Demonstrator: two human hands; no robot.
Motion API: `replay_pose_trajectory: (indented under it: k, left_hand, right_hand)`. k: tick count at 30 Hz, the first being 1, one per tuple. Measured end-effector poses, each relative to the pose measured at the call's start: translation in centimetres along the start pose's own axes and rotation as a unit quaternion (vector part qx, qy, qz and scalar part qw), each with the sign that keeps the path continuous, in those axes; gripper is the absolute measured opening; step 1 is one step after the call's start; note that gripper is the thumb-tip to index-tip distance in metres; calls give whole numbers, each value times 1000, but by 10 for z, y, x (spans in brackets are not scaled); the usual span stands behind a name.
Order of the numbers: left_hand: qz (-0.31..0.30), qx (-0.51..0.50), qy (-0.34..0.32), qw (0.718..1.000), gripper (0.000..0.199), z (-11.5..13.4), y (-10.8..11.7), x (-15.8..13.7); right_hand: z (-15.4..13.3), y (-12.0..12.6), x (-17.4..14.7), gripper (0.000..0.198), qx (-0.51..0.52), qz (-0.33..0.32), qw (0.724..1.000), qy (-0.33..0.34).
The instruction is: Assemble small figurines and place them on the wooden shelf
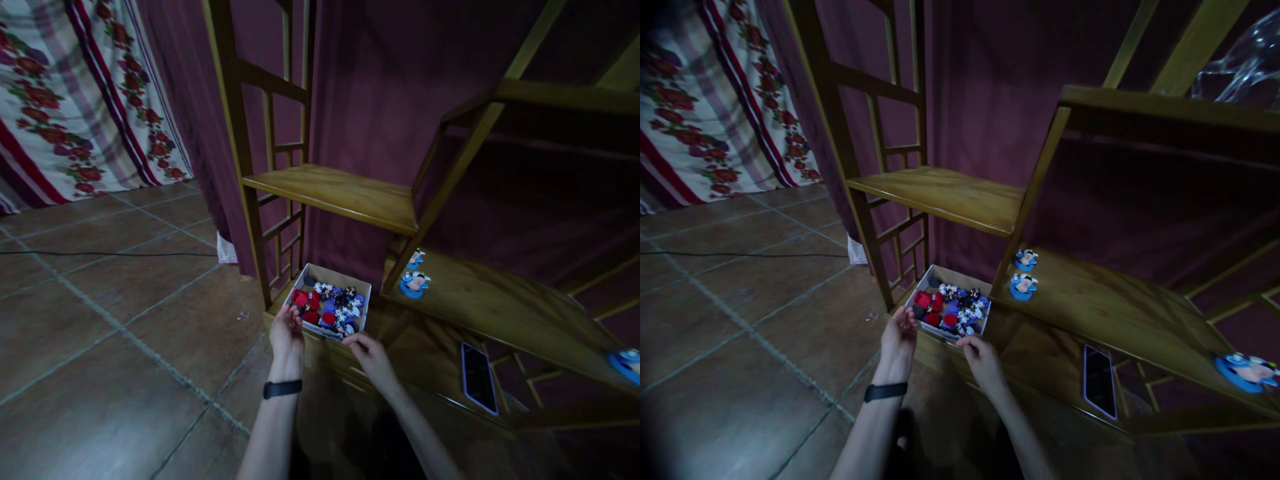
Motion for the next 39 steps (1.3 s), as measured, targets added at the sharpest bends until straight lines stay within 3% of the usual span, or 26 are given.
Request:
replay_pose_trajectory:
  k: [4, 11, 19, 25, 29, 31, 33, 37, 39]
  left_hand:
    - [61, -29, 78, 995, 16, -2, 18, 12]
    - [27, -29, 42, 998, 14, 18, 19, 18]
    - [76, -54, 56, 994, 18, 26, 16, 17]
    - [58, -51, 74, 994, 20, 22, 8, 17]
    - [76, -40, 90, 992, 22, 18, 6, 19]
    - [79, -40, 90, 992, 22, 18, 7, 20]
    - [78, -45, 90, 992, 21, 17, 7, 21]
    - [69, -50, 92, 992, 21, 15, 5, 19]
    - [55, -50, 98, 992, 20, 13, 1, 18]
  right_hand:
    - [23, -17, 43, 24, -54, 0, 998, 33]
    - [62, -30, 109, 41, -182, 62, 981, 12]
    - [90, -59, 129, 44, -304, 20, 949, -79]
    - [78, -96, 130, 41, -227, -24, 973, -6]
    - [64, -119, 128, 41, -141, -96, 984, 47]
    - [62, -114, 126, 37, -131, -99, 985, 46]
    - [64, -94, 125, 36, -161, -63, 985, 18]
    - [80, -38, 117, 40, -294, 67, 946, -121]
    - [86, -33, 115, 39, -318, 34, 933, -164]
Point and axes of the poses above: each hand's wrist, its own x-axis towards the middle knuckle, its own y-axis out of the back of the hand, z = x × y, the point moved 5 cm from there along x, towards the middle knuckle, and after that the axes turned 12 degrees about y, right-handed, at the moved point
